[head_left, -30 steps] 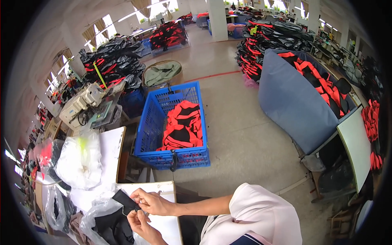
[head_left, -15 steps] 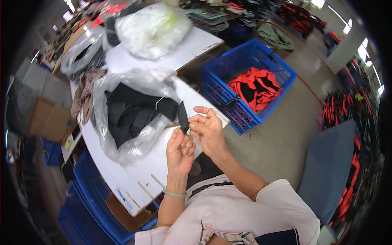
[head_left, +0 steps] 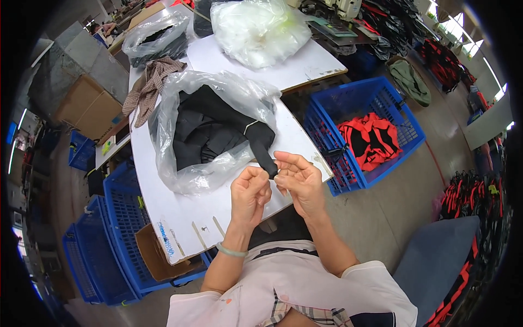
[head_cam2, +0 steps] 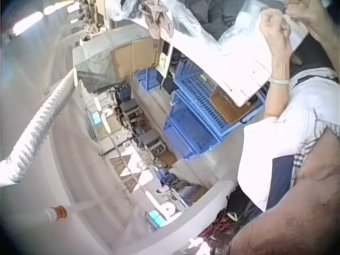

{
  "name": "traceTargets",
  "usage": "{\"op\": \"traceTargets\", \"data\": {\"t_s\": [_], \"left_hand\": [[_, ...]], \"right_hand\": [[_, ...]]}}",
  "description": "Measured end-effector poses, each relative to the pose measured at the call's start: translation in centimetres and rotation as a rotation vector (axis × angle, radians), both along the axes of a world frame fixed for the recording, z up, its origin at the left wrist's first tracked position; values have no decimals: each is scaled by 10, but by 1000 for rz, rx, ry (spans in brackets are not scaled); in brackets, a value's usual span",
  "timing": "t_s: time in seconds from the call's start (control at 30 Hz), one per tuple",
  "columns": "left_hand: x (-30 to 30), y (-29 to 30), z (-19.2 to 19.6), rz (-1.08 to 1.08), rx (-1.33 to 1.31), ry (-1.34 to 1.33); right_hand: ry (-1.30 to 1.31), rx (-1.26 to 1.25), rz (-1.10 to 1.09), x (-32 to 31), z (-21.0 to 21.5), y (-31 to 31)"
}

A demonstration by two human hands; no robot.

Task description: Inspecting and preparing black fabric straps at a workstation in a garment factory.

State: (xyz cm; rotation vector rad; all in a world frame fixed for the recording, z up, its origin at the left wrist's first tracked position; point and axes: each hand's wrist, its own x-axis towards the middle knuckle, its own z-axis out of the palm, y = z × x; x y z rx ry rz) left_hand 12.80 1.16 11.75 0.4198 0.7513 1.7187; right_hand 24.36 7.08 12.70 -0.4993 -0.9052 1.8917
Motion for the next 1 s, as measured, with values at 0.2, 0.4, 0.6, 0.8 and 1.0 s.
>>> {"op": "traceTargets", "data": {"t_s": [0.2, 0.4, 0.6, 0.8, 1.0], "left_hand": [[-3, 5, 7, 85, 27, 124], [-7, 19, 10, -16, 93, 51], [-20, 23, -2, -2, 78, 15], [-44, 27, 4, 6, 79, 163], [-53, 28, 12, -73, 131, 69]], "right_hand": [[32, 13, 29, -11, -6, 5], [304, -151, 175, -11, -16, 20], [483, -367, 373, -25, -9, 29], [74, -133, 149, -38, 5, 29], [309, -200, 482, -41, -6, 44]]}}
